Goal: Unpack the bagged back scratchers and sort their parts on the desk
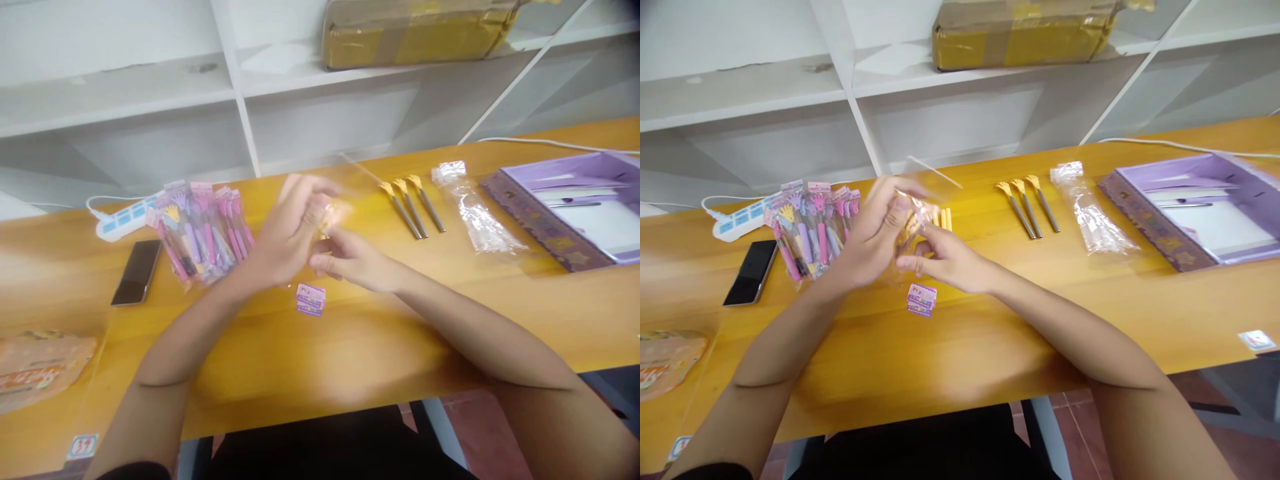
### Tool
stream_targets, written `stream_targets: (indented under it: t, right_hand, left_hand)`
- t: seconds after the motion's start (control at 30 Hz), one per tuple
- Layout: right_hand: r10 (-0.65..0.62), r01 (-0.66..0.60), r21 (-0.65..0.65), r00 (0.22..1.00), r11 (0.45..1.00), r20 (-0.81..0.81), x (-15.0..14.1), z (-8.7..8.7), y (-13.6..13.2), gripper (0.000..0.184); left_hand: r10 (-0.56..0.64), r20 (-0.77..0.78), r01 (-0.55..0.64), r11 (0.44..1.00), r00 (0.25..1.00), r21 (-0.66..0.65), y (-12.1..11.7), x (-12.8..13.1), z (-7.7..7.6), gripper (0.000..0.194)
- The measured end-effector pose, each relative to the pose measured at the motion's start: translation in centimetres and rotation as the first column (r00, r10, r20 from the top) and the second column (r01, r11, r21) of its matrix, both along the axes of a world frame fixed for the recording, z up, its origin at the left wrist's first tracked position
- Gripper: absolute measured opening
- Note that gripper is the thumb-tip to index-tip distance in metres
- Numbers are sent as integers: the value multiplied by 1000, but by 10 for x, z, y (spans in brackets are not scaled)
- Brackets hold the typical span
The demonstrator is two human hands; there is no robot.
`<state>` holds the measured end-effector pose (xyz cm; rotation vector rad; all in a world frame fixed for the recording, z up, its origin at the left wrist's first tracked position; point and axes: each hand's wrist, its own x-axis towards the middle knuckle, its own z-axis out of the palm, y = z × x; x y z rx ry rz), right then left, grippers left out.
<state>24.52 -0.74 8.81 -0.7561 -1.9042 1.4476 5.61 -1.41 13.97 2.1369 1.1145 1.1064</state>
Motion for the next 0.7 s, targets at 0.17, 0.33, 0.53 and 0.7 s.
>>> stream_targets:
  t: [0.17,0.33,0.53,0.7]
  right_hand:
    - [-187,181,-70,978,981,-92,-4,10,-8,45]
    - [-527,567,-38,738,823,-421,20,28,7,40]
    - [-529,822,74,429,564,-732,73,56,43,41]
    - [-628,742,316,669,591,-398,101,65,39,45]
  left_hand:
    - [-130,110,152,962,985,-227,6,-4,-4,49]
    - [-315,265,411,744,911,-527,29,-15,-12,62]
    - [-495,195,489,582,847,-650,43,-21,-19,40]
    - [-565,253,548,443,785,-710,46,-19,-30,33]
